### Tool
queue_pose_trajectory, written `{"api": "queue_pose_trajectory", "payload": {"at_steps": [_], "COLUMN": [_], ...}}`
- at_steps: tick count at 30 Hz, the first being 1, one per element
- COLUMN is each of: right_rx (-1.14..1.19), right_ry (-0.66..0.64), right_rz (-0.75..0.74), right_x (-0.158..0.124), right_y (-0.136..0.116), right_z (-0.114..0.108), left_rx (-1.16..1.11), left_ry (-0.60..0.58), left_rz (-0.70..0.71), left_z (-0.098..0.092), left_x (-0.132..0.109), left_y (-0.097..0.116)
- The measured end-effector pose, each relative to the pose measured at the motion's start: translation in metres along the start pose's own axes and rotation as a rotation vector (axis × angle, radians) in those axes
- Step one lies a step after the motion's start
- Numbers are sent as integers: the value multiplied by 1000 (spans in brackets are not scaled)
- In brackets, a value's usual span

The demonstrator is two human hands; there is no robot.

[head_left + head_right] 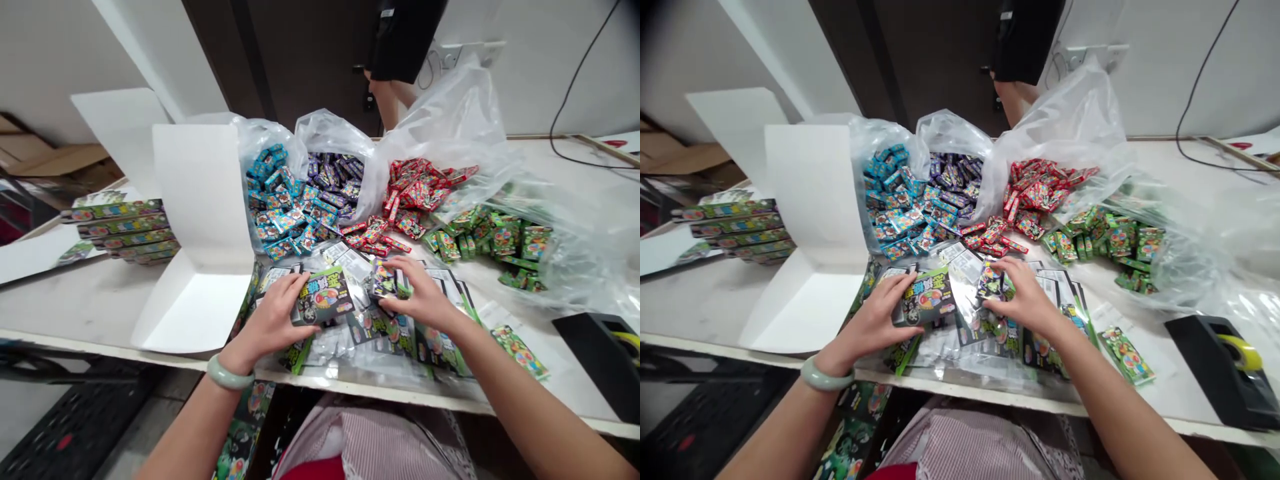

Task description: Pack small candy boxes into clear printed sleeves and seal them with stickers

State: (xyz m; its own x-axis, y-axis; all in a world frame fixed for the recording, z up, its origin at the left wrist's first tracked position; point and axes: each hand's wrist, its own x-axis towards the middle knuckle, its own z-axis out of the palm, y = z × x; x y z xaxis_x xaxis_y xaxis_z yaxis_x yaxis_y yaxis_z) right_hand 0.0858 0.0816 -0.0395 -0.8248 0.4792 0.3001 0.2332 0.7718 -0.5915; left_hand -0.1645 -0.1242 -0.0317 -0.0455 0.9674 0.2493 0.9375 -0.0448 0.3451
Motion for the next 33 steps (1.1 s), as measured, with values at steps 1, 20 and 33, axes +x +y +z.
{"api": "queue_pose_trajectory", "payload": {"at_steps": [1,20,33], "right_rx": [21,-236,256], "right_ry": [-31,-354,-109], "right_rz": [-39,-260,-91], "right_x": [-1,11,15], "right_y": [-6,-41,-39], "right_z": [-9,-33,-2], "left_rx": [6,-164,-190], "left_ry": [1,-99,57], "left_rz": [17,79,-7], "left_z": [-1,10,10], "left_x": [1,9,-2], "left_y": [2,16,14]}}
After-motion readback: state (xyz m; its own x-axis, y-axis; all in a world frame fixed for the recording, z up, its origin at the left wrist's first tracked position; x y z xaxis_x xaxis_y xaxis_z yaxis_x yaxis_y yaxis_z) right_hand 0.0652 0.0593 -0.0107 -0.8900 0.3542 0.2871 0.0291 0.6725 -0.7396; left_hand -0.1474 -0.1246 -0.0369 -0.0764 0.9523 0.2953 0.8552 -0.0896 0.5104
